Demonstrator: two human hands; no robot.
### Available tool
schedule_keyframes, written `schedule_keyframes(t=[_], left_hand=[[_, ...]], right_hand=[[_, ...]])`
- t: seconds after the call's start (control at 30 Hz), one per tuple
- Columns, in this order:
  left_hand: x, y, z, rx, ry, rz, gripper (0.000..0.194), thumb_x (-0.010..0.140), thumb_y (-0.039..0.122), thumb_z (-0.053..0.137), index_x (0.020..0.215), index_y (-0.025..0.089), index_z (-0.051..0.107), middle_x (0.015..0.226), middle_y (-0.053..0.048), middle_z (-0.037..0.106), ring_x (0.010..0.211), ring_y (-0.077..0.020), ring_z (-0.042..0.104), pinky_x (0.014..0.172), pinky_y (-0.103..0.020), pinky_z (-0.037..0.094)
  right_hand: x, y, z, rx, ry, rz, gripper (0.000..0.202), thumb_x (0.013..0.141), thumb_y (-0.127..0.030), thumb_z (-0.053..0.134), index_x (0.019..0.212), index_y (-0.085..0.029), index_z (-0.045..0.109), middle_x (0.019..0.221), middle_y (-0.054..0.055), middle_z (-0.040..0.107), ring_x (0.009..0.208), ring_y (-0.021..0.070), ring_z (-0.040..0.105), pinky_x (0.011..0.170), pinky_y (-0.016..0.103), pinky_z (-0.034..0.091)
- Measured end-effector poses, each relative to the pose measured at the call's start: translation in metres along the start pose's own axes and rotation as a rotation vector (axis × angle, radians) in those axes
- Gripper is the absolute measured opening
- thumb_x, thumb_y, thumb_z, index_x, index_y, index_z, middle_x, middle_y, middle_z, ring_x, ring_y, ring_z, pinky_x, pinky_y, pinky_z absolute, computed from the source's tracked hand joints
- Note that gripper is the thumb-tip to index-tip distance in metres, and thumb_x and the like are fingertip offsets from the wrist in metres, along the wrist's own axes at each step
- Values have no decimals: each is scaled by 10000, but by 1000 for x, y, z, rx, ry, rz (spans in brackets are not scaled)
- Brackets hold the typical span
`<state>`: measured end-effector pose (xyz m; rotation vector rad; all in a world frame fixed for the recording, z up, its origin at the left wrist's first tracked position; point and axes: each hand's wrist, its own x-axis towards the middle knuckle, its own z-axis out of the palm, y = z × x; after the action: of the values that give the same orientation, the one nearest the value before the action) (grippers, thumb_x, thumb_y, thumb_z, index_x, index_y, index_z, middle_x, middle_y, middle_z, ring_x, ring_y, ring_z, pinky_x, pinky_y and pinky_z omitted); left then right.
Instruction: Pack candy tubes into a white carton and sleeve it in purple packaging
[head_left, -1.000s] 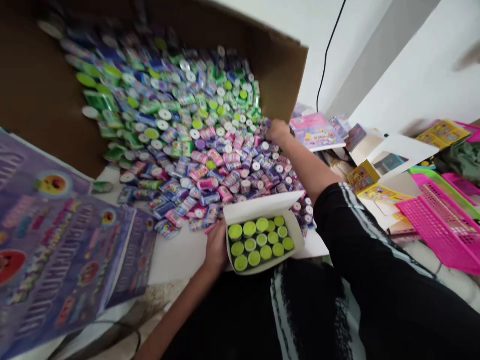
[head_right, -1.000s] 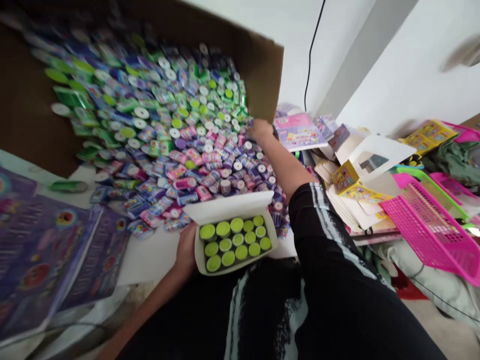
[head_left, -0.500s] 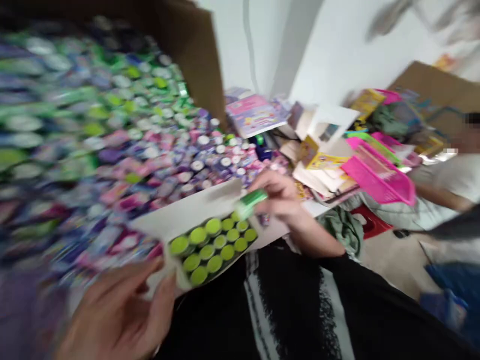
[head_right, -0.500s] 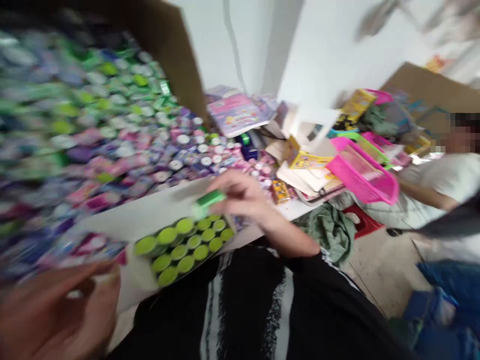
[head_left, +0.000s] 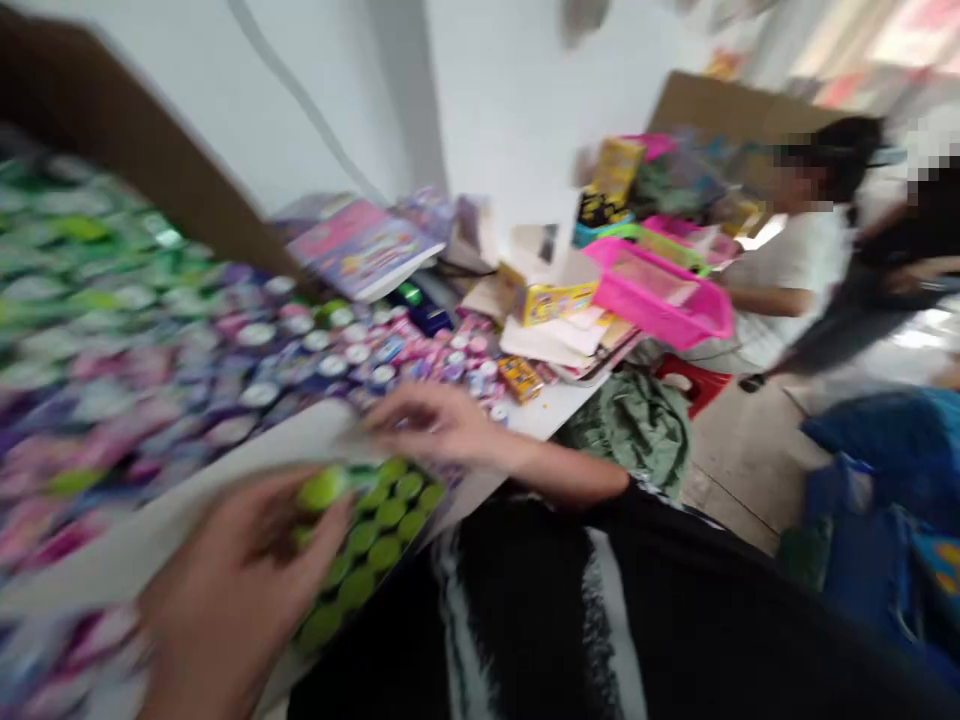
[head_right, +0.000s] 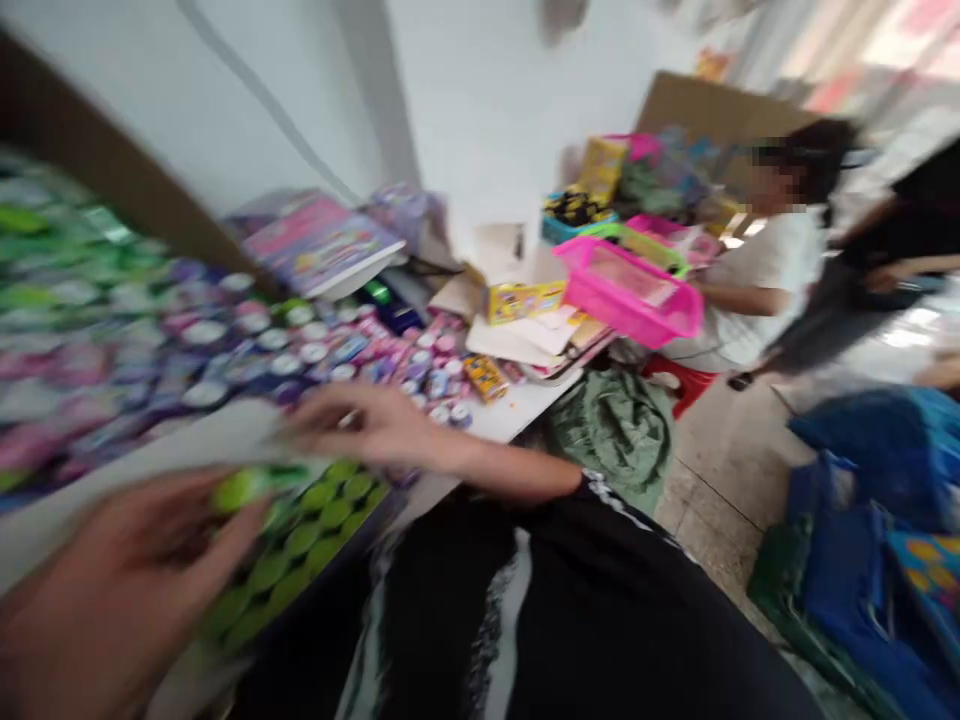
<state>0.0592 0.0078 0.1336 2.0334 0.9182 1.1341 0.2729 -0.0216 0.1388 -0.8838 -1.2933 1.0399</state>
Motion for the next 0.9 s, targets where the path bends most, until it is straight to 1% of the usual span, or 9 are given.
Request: schedule_keyframes(t=[0.07,0.13,0.23,0.3,0.47,0.57,0.63,0.77,0.9], left_hand=[[2,-3,0,361,-71,159,278,896,494,661,1015,256,743,911,-30,767,692,-210,631,691,-342,526],[10,-6,1,614,-258,152,249,947,343,551,1056,220,739,1082,-87,781,850,-244,703,739,-345,527],[20,-6,5,883,-547,27,216,970,235,519,1028,192,722,1082,-119,744,907,-272,711,700,-345,502],[22,-2,6,978,-613,7,202,994,230,525,1001,183,722,1059,-132,714,862,-277,698,675,-358,486],[17,4,7,1071,-585,43,220,1019,199,513,1012,165,731,1078,-152,662,827,-279,684,643,-366,455],[14,6,8,1100,-553,51,260,1003,128,491,1101,164,730,1094,-152,657,887,-282,698,650,-348,454],[13,6,8,1087,-545,56,265,1009,122,495,1110,172,735,1094,-147,666,910,-282,705,645,-338,454],[7,5,0,956,-449,126,153,1021,294,630,988,196,742,1007,-98,702,830,-257,713,586,-329,438],[-12,3,-21,706,-131,372,209,1058,367,634,920,233,714,804,-8,695,694,-180,700,593,-294,476]], right_hand=[[-4,4,-19,-28,267,2,173,865,-225,829,867,-211,657,819,-33,709,737,124,677,718,233,572],[-3,17,-34,-58,389,67,189,872,-328,787,835,-217,639,744,-28,694,617,125,617,598,239,521],[-1,34,-45,-113,412,177,234,816,-405,766,806,-217,628,697,-12,691,578,138,600,524,237,459],[0,40,-49,-174,402,215,244,806,-423,750,798,-220,615,672,-14,678,576,145,595,525,239,450],[28,37,-70,-658,390,241,166,887,-331,682,795,-206,624,709,-9,677,677,161,624,674,262,496],[70,31,-84,-1129,252,367,101,941,-227,655,929,-173,739,935,73,782,923,231,724,858,306,536],[104,31,-89,-1308,154,463,203,970,-158,618,1080,-145,788,1141,155,800,1114,287,734,973,333,534],[164,47,-84,-1343,101,495,315,970,-97,617,1237,-76,783,1348,252,736,1291,335,690,1093,347,509],[200,73,-73,-1274,101,430,361,981,-119,637,1321,-90,754,1422,231,706,1353,313,661,1160,341,476]])
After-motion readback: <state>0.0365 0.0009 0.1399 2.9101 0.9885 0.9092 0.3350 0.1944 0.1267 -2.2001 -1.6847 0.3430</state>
